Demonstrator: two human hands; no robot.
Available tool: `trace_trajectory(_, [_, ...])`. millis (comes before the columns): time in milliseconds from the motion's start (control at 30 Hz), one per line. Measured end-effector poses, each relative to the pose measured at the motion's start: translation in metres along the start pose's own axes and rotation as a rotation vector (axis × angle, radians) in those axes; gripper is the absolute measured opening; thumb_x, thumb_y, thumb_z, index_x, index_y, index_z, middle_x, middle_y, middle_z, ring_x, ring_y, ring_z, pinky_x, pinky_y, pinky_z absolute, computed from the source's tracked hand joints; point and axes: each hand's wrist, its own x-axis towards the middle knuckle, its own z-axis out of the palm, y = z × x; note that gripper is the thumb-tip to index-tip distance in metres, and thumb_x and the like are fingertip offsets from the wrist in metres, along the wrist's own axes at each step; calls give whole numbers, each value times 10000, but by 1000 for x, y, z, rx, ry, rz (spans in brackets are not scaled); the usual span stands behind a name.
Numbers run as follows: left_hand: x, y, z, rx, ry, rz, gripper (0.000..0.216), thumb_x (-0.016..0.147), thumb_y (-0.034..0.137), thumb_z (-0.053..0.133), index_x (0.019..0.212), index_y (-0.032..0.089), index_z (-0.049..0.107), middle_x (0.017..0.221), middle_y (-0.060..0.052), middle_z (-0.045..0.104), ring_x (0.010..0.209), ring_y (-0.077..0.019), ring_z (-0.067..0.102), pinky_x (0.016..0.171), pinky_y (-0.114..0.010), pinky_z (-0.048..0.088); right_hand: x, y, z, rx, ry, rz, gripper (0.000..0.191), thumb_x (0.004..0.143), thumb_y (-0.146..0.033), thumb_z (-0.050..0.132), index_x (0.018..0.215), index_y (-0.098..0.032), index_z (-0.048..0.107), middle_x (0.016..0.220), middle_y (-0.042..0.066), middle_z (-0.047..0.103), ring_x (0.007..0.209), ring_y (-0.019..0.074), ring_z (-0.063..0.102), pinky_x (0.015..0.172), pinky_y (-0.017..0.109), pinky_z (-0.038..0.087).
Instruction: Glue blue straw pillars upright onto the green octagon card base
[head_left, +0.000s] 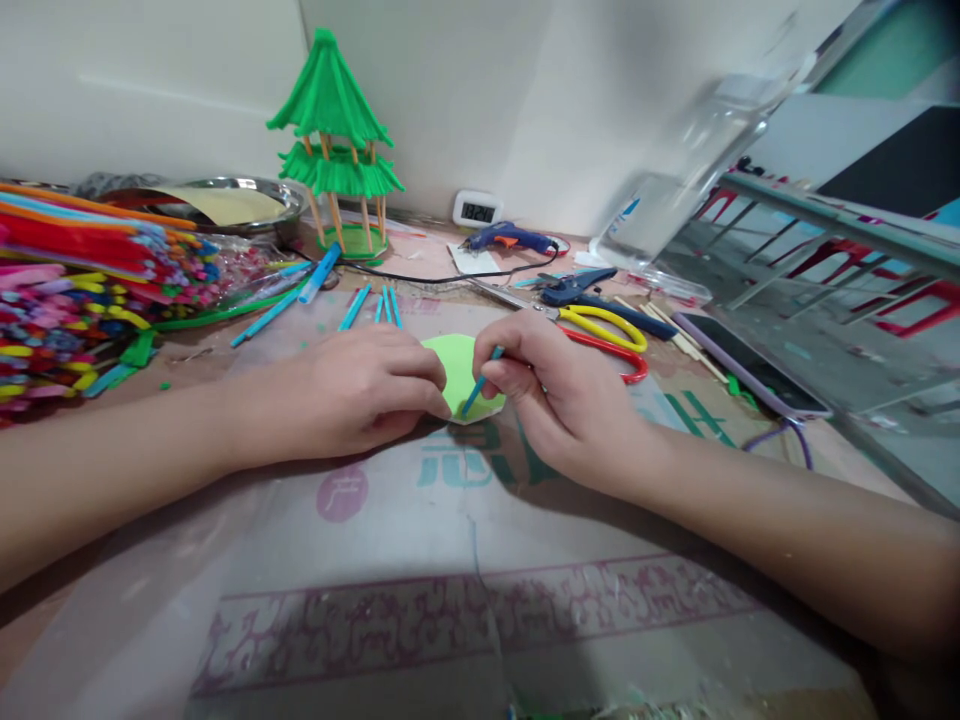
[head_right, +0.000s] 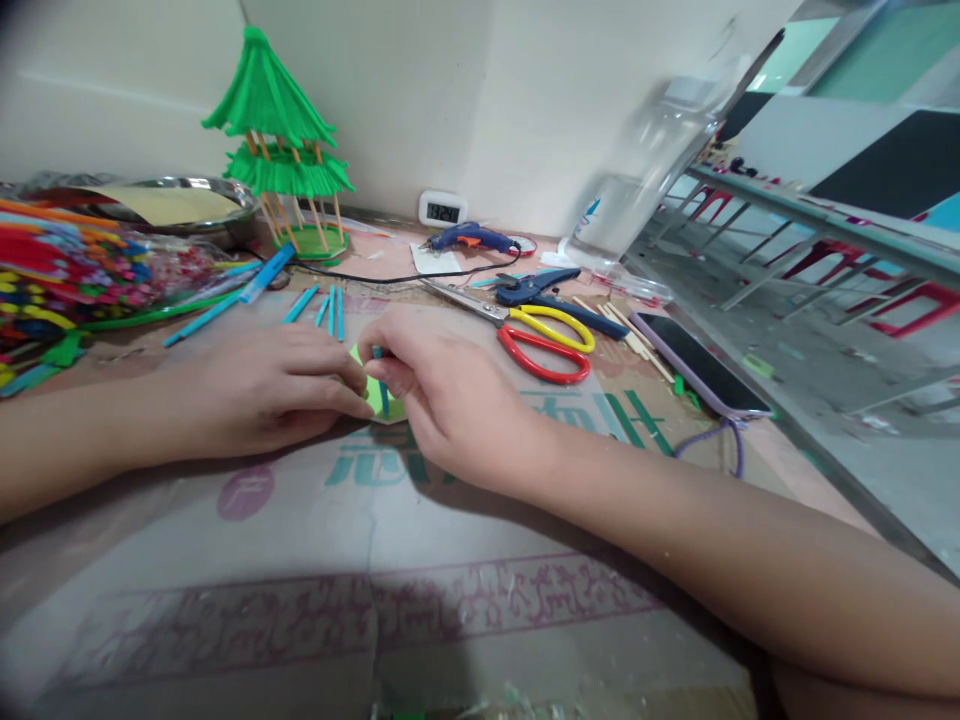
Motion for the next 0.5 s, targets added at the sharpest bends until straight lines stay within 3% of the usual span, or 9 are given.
trace_trajectory(167, [-2, 0, 2, 17, 13, -32, 219, 1042, 187, 478, 1045, 204, 696, 970, -47, 745, 876, -192, 651, 789, -326, 440, 0, 1, -1, -6, -16, -13, 146, 1036, -121, 436, 973, -217, 526, 912, 19, 669, 826, 155, 631, 733, 291, 497])
trace_trajectory(333, [-5, 4, 2, 25, -26, -117, 194, 1038, 200, 482, 1174, 171, 617, 987, -71, 710, 886, -204, 637, 760, -327, 441, 0, -1, -3, -9, -51, -20, 164, 1013, -93, 443, 983, -227, 533, 920, 26, 686, 816, 156, 635, 721, 289, 496])
trace_trajectory(500, [-6, 1, 4, -66, -41, -199, 99, 981, 230, 538, 1054, 217, 604, 954, -50, 708, 859, -203, 655, 715, -309, 439, 0, 0, -3, -43, -82, -67, 162, 1017, -116, 441, 969, -235, 541, 906, 31, 684, 814, 170, 629, 722, 302, 491])
